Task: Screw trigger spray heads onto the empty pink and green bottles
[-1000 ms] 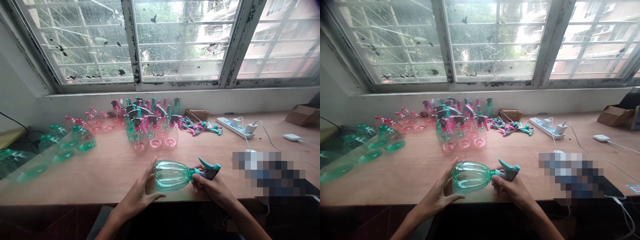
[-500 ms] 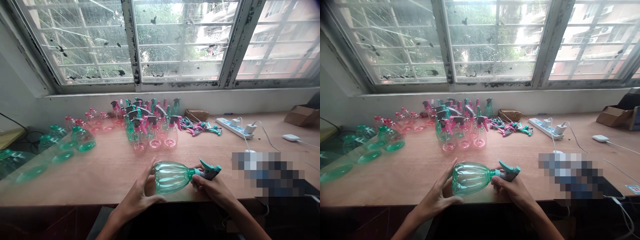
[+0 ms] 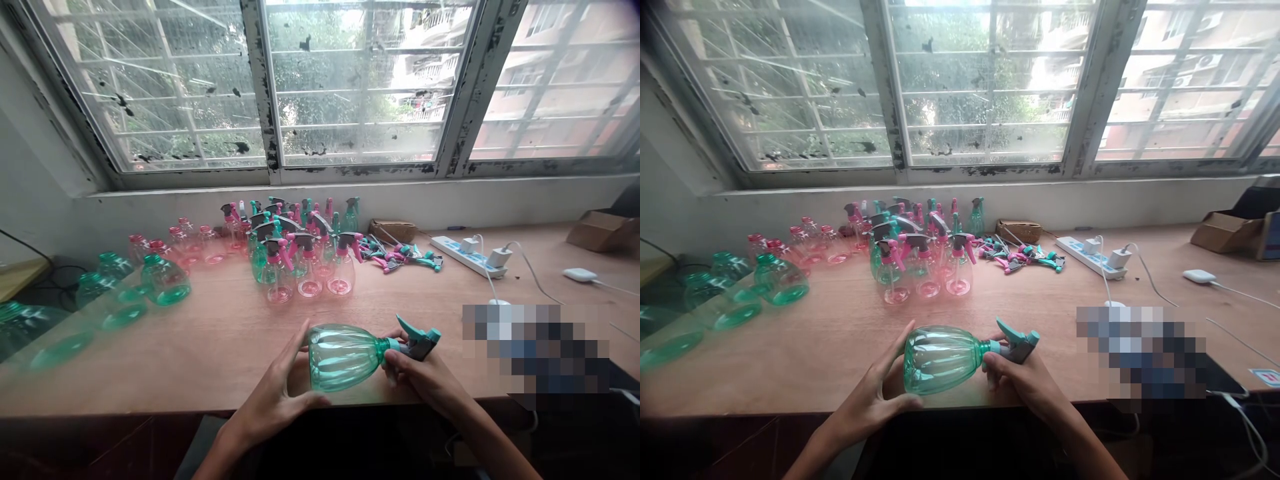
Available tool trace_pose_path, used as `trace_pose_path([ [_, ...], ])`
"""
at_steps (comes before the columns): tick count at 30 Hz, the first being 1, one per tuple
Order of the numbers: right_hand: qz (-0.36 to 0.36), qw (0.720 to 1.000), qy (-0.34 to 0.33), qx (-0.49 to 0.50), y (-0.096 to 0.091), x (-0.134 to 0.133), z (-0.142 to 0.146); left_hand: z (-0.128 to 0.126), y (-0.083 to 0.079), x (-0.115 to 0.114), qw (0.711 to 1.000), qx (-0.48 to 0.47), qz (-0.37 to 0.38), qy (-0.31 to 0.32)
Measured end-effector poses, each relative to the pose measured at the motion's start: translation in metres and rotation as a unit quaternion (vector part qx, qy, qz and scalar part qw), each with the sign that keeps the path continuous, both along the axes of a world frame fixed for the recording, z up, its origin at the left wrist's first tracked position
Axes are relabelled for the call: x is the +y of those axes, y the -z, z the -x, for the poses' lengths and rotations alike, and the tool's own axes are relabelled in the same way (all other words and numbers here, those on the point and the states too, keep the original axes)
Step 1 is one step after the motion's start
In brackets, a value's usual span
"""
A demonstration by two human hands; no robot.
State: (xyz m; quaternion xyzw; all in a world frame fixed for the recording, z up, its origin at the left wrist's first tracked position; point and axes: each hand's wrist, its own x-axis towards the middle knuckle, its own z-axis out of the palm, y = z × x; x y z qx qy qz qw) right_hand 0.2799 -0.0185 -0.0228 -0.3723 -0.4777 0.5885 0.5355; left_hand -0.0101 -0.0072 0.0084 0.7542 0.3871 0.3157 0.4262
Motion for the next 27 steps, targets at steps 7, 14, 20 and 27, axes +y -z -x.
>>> trace_pose_path([
  [7, 0.012, 1.0, 0.012, 0.013, 0.0054, 0.0013, -0.0014, 0.0004, 0.0033, 0.0005, 0.999, 0.002, -0.043, 0.029],
  [14, 0.013, 1.0, 0.008, -0.003, 0.0066, 0.0014, -0.0014, -0.0019, 0.0013, -0.0005, 0.999, 0.037, -0.021, -0.015],
  [20, 0.008, 1.0, 0.008, -0.004, 0.0052, 0.0006, -0.0007, -0.0015, 0.0057, 0.0023, 0.999, 0.005, -0.042, 0.014],
  [27, 0.009, 1.0, -0.002, -0.008, 0.0028, -0.0001, -0.0005, -0.0024, -0.0026, 0.0011, 1.0, 0.023, -0.015, -0.002],
])
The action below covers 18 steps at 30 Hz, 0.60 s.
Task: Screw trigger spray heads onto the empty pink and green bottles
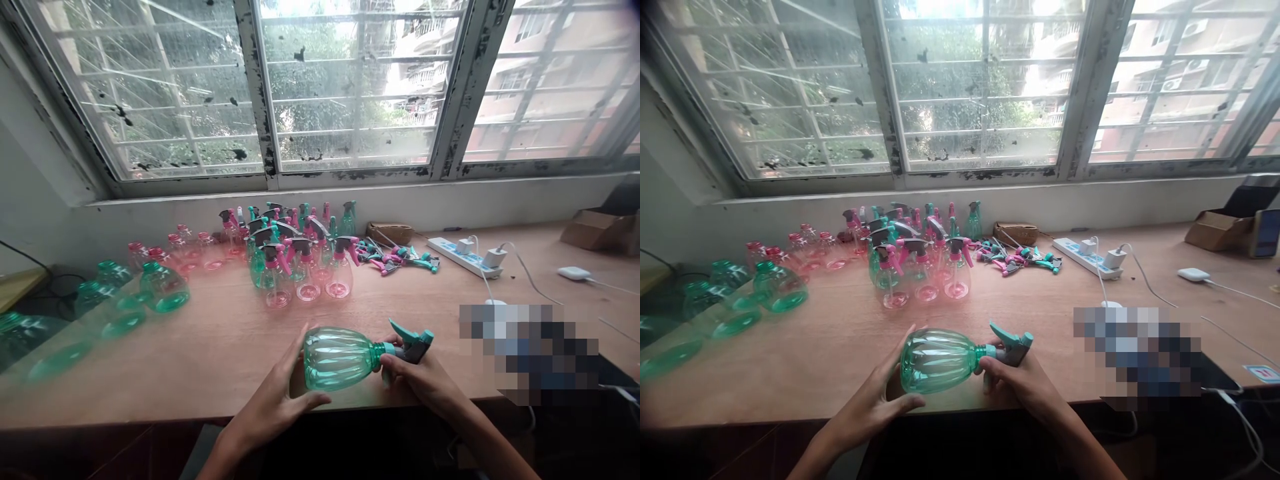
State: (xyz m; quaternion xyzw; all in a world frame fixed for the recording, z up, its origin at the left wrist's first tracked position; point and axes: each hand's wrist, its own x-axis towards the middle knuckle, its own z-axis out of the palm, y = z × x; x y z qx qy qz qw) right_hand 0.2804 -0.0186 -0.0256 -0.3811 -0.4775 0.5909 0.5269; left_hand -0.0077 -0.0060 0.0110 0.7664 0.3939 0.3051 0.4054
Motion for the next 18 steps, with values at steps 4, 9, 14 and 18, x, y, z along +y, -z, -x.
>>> trace_pose_path([
  [4, 0.003, 1.0, 0.0, -0.004, 0.0025, 0.0008, -0.0011, 0.0011, 0.0051, 0.0028, 1.0, -0.021, -0.008, 0.008],
  [9, 0.004, 1.0, 0.004, 0.004, 0.0043, 0.002, -0.0007, 0.0006, 0.006, 0.0019, 1.0, -0.024, 0.002, 0.019],
  [14, 0.006, 1.0, 0.007, 0.008, 0.0013, 0.0014, 0.0017, 0.0009, 0.0018, 0.0015, 1.0, -0.006, 0.017, 0.001],
  [18, 0.003, 1.0, 0.005, 0.021, 0.0004, 0.0015, 0.003, 0.0017, 0.0095, 0.0035, 1.0, -0.024, -0.009, 0.009],
])
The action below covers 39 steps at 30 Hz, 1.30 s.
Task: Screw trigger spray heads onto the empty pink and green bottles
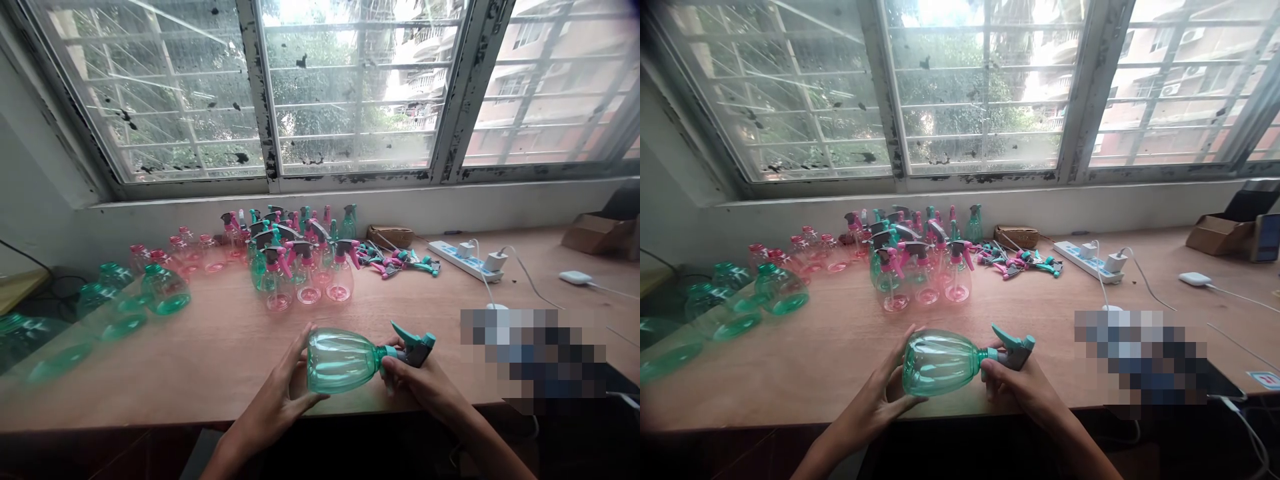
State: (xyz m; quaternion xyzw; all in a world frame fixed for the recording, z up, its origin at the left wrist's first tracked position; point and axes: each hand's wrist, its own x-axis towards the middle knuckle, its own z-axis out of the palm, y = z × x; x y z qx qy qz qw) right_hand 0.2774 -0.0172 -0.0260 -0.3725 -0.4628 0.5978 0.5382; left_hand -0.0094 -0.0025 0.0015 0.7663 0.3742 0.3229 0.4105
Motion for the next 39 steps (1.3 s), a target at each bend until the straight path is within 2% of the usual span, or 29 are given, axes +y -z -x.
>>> trace_pose_path([
  [3, -0.002, 1.0, 0.004, -0.001, -0.0006, -0.0006, 0.0, -0.0004, 0.002, -0.0009, 1.0, -0.015, 0.004, 0.013],
  [9, 0.008, 1.0, 0.012, -0.008, -0.0014, -0.0027, -0.0007, -0.0001, -0.0054, -0.0022, 1.0, 0.011, 0.02, 0.003],
  [13, 0.003, 1.0, 0.006, 0.001, -0.0009, -0.0015, -0.0005, 0.0004, -0.0014, -0.0009, 1.0, 0.0, -0.002, -0.002],
  [16, 0.0, 1.0, 0.001, 0.003, 0.0004, 0.0002, -0.0008, -0.0002, 0.0014, -0.0014, 1.0, -0.016, 0.01, 0.007],
  [20, 0.002, 1.0, 0.0, 0.003, 0.0027, 0.0011, -0.0016, -0.0003, -0.0003, -0.0016, 1.0, -0.004, 0.03, -0.002],
  [24, 0.002, 1.0, -0.001, 0.014, 0.0027, 0.0005, -0.0011, 0.0006, 0.0001, 0.0, 1.0, 0.009, 0.012, -0.011],
  [30, 0.0, 1.0, -0.006, 0.018, 0.0034, 0.0006, -0.0005, -0.0003, 0.0013, -0.0009, 0.999, -0.029, 0.024, 0.013],
  [35, 0.009, 1.0, 0.0, 0.01, 0.0058, 0.0005, -0.0028, -0.0005, -0.0027, -0.0019, 0.999, -0.004, 0.04, -0.015],
  [39, 0.006, 1.0, 0.004, 0.002, 0.0047, 0.0008, -0.0028, -0.0001, 0.0018, -0.0006, 1.0, -0.002, 0.004, -0.017],
])
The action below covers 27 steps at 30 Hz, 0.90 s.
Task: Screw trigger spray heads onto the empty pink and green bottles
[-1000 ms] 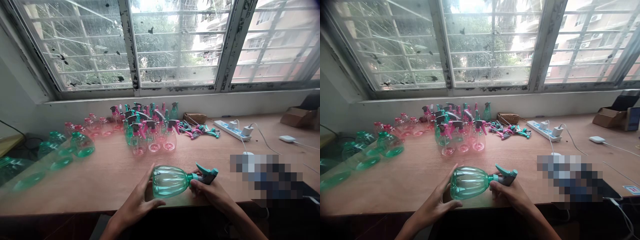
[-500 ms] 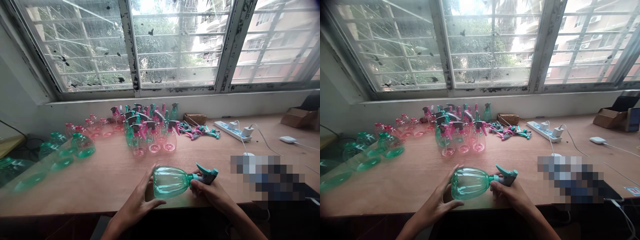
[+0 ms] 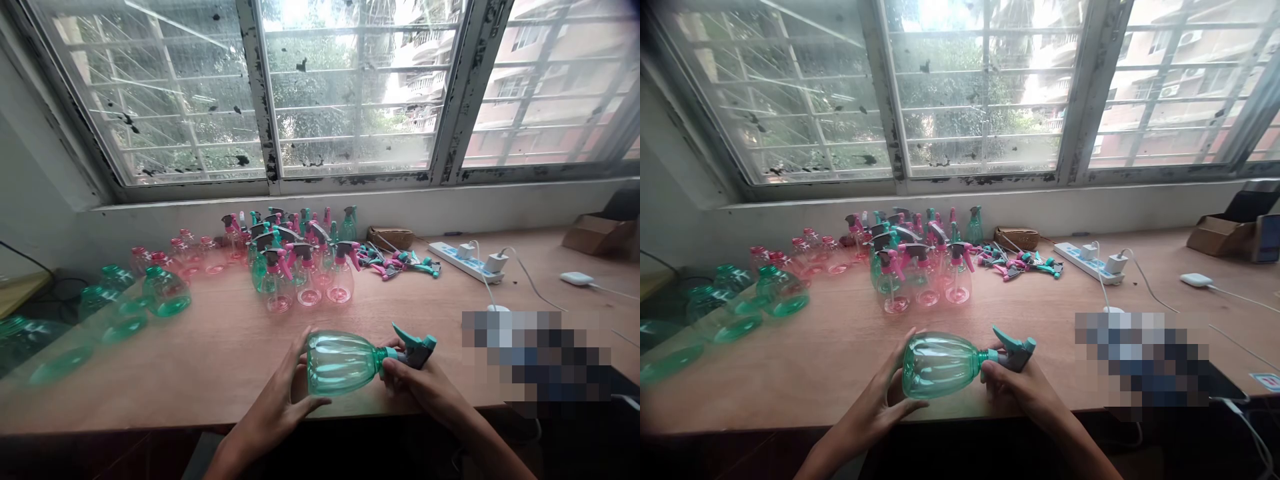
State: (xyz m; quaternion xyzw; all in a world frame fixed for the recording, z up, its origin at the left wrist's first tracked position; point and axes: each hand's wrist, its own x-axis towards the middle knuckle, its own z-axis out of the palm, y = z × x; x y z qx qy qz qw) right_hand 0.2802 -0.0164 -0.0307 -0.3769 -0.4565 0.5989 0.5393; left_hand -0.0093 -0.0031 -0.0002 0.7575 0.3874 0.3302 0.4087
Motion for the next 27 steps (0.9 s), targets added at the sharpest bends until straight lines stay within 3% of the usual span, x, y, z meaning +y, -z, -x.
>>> trace_pose_path([
  [3, -0.002, 1.0, -0.009, 0.002, -0.001, 0.0, 0.001, 0.0, 0.003, 0.001, 0.999, -0.027, -0.022, 0.022],
  [6, -0.004, 1.0, -0.008, -0.001, -0.001, 0.0, 0.001, 0.0, 0.001, 0.001, 0.999, -0.026, 0.004, 0.031],
  [14, 0.001, 1.0, -0.006, 0.002, -0.004, -0.002, 0.002, 0.0, -0.002, 0.0, 1.0, 0.014, -0.016, 0.001],
  [20, 0.003, 1.0, -0.005, 0.003, -0.005, -0.002, 0.002, 0.0, -0.001, -0.001, 0.999, -0.014, 0.023, 0.02],
  [27, 0.006, 1.0, -0.003, 0.011, 0.0, -0.001, 0.001, -0.001, -0.005, -0.002, 1.0, 0.012, -0.023, 0.009],
])
